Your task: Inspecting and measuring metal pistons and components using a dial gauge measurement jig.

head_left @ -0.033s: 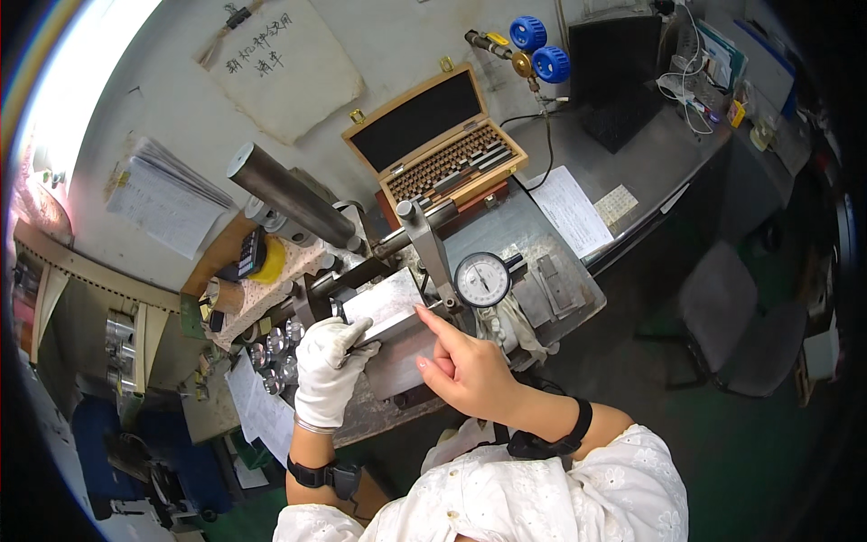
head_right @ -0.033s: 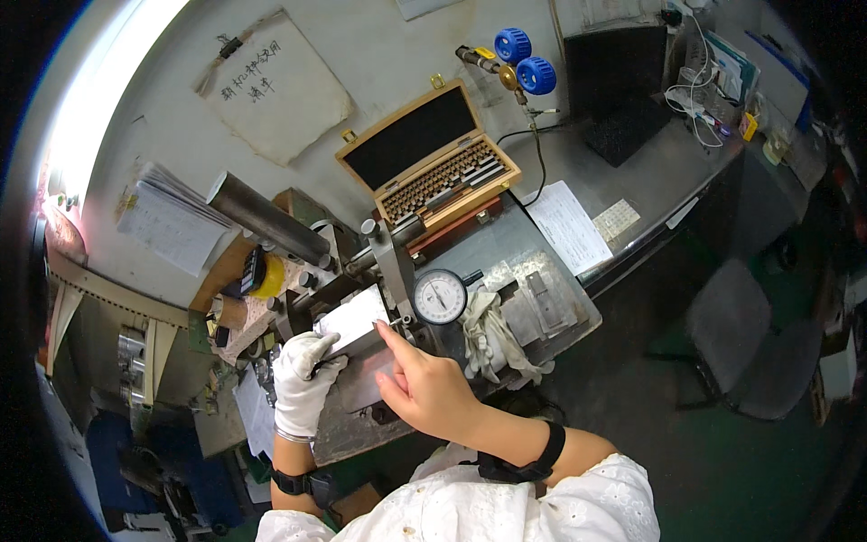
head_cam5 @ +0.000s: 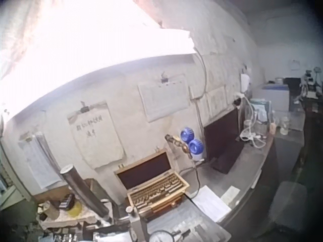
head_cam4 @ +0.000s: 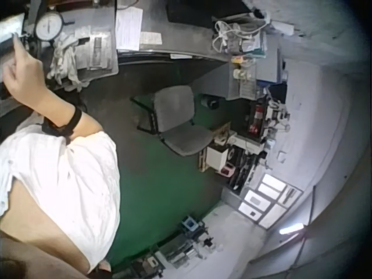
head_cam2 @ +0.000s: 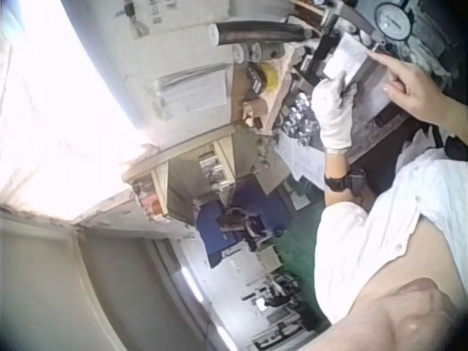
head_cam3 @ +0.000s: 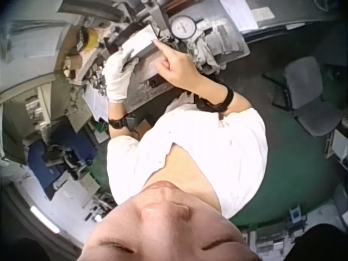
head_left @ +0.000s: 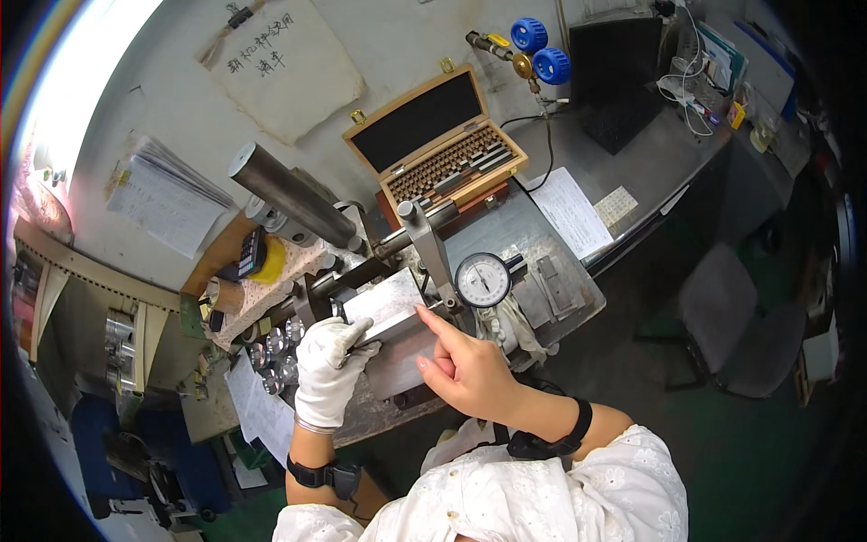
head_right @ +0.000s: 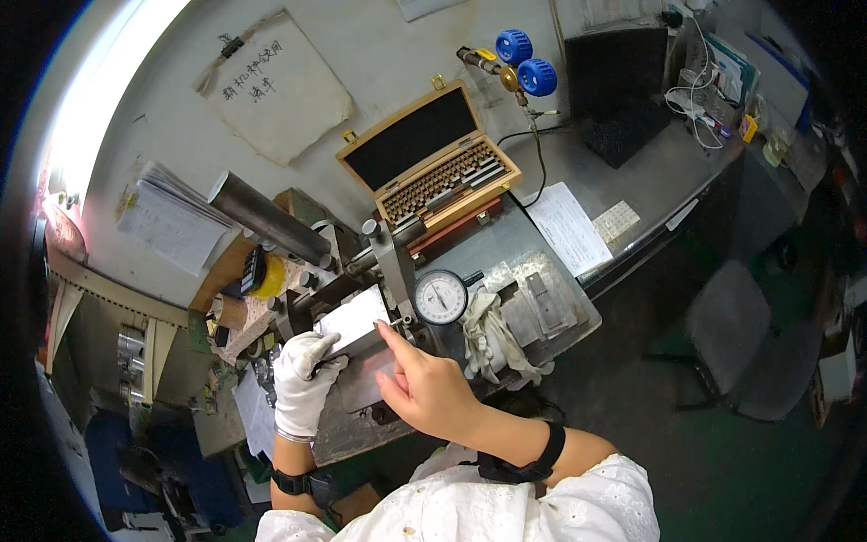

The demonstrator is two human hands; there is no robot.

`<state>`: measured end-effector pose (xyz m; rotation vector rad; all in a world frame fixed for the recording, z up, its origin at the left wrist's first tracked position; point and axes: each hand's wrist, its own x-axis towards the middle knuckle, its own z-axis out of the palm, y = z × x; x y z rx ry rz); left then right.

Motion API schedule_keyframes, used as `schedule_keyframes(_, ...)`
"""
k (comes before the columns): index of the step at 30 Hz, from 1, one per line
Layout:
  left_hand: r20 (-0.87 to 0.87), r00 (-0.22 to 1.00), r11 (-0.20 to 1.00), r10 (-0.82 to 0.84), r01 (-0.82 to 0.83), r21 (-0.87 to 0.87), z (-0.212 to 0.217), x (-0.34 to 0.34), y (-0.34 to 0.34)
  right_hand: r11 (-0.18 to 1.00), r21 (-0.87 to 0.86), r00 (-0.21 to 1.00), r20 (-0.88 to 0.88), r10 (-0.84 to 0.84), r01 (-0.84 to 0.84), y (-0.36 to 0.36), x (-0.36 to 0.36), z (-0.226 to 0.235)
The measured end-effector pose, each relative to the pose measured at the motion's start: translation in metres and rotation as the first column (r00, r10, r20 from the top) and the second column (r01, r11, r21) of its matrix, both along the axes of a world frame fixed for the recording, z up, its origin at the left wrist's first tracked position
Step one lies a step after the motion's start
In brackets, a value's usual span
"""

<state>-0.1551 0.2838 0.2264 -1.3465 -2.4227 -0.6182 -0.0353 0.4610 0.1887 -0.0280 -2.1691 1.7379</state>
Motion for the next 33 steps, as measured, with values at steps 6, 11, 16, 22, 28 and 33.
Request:
schedule_keyframes(6, 0.004, 1.000, 1.000, -0.023, 0.023, 0.011, 0.002, -0.003, 0.000, 1.000, 0.025, 1.000, -0.001, -0.001, 0.001, -0.002, -0.002, 0.000)
schedule_keyframes(11, -0.048, 0.997, 0.994, -0.060, 0.064, 0.090, 0.000, -0.006, 0.004, 0.998, 0.064, 1.000, -0.023, -0.019, 0.021, -0.002, -0.003, -0.003)
schedule_keyframes(16, 0.005, 0.998, 0.996, -0.058, 0.057, 0.072, 0.002, -0.006, 0.004, 0.996, 0.083, 0.999, -0.040, -0.006, 0.009, -0.001, 0.000, -0.004)
schedule_keyframes(22, -0.011, 0.999, 0.994, -0.047, 0.048, 0.097, 0.002, -0.007, 0.004, 0.988, 0.017, 0.929, -0.342, -0.139, 0.154, 0.015, 0.011, -0.042)
schedule_keyframes(28, -0.030, 0.996, 0.981, -0.085, 0.089, 0.174, 0.004, -0.008, 0.004, 0.826, 0.426, 0.901, 0.053, -0.431, 0.370, 0.080, 0.001, -0.110)
schedule_keyframes(33, -0.032, 0.995, 0.982, -0.089, 0.093, 0.162, 0.005, -0.009, 0.004, 0.614, 0.711, 0.681, 0.263, -0.683, 0.342, 0.131, 0.003, -0.180)
